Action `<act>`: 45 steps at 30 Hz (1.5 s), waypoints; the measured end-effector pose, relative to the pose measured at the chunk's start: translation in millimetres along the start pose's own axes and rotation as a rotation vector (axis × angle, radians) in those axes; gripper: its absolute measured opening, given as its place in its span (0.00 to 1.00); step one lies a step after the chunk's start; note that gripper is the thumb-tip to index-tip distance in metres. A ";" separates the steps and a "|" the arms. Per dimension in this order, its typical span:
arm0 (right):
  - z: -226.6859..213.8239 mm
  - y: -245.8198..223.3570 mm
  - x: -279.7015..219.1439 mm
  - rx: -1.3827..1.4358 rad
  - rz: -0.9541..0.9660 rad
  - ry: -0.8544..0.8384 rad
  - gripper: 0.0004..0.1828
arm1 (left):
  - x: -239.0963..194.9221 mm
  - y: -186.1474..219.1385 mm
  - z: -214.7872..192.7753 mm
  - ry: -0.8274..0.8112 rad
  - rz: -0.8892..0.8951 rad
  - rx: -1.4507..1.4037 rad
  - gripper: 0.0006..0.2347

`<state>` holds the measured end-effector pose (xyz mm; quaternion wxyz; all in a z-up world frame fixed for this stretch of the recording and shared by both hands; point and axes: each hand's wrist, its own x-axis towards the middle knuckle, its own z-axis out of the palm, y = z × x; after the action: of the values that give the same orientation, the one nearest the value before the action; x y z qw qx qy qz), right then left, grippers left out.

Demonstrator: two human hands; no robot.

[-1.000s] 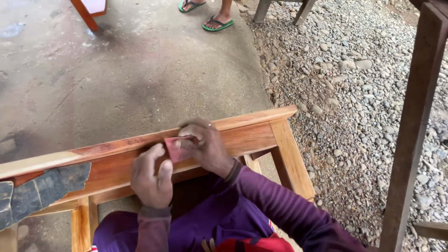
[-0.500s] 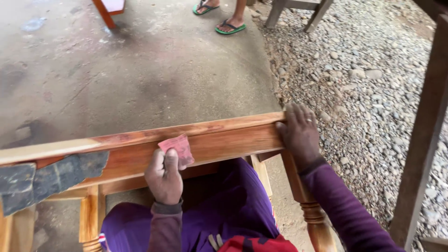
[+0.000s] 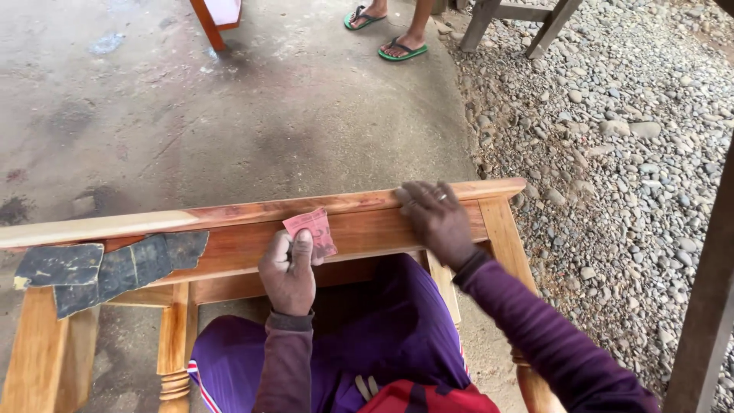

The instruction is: The person sits on the ground and sands a wooden table using a sanding block. They smooth the table legs and the top edge of the frame, moving the sanding block back and forth across the wood surfaces.

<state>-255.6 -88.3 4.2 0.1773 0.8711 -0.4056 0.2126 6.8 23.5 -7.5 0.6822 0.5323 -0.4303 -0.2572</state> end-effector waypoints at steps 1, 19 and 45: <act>-6.1 13.0 3.0 0.092 -0.007 -0.006 0.22 | -0.6 -4.0 -1.5 -0.007 0.002 0.032 0.15; -41.4 157.2 -76.2 0.216 0.476 -0.145 0.14 | 52.0 17.6 -10.9 0.022 0.174 0.560 0.14; -10.7 75.4 0.3 0.148 0.265 0.050 0.20 | 50.7 33.3 11.7 -0.059 0.299 0.827 0.10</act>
<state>-316.7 -129.2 23.8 0.0929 0.8150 -0.4957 0.2852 18.4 -13.4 40.6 0.4289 0.6849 -0.5886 0.0229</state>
